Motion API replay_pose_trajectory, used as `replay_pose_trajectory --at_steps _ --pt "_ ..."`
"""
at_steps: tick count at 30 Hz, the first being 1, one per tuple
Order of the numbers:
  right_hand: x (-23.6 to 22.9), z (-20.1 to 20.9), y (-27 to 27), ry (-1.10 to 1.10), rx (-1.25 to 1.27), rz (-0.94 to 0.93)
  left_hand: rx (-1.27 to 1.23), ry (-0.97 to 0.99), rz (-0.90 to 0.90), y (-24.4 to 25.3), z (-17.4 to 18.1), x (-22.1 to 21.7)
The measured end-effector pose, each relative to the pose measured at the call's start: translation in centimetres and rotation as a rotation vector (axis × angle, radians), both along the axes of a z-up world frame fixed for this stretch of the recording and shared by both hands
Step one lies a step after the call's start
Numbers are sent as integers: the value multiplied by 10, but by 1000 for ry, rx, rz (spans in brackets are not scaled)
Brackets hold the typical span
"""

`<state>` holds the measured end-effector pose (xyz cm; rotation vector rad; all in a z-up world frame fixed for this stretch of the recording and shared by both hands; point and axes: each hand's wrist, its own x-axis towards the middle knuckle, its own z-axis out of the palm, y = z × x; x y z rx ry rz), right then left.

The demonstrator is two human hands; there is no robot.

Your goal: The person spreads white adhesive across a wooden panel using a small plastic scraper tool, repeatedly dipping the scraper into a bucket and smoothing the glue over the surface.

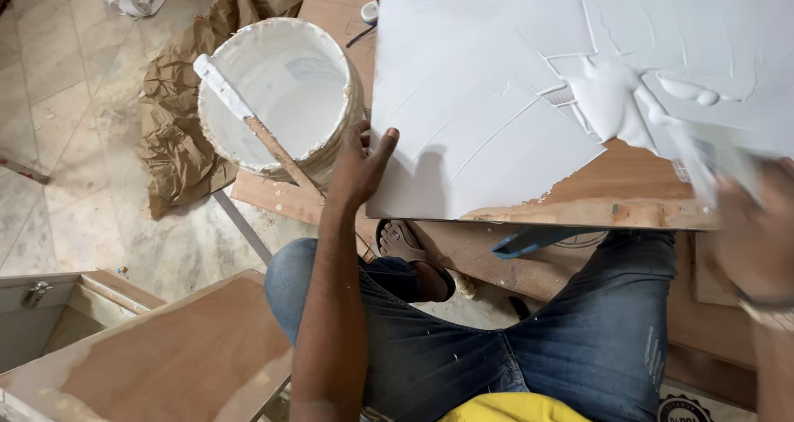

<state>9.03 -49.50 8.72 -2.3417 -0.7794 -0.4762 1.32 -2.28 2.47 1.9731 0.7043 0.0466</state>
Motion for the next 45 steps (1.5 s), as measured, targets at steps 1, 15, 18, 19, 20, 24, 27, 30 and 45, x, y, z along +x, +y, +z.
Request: replay_pose_trajectory --at_steps 1,15,18,19,20,24,27,30,45 --pt "9 5 28 -76 -72 49 -32 17 1 -1 1 -1" --pt "-94 -16 140 -105 -397 369 -5 42 -40 8 10 -9" --pt "-32 9 149 34 -866 136 -37 95 -69 6 11 -13" --pt "3 12 157 266 -1172 -103 -50 112 -85 4 11 -14" --pt "33 14 159 410 -887 -181 -40 84 -78 2 11 -15" --pt "71 -25 176 -315 -570 -32 6 35 -63 -1 7 -18" --pt "28 -42 188 -176 -634 93 -35 -19 -50 3 8 -19" --pt "-70 -44 190 134 -805 250 -65 14 -38 5 11 -19" --pt "-1 -25 170 133 -1090 128 -336 -76 -20 15 -18 -8"
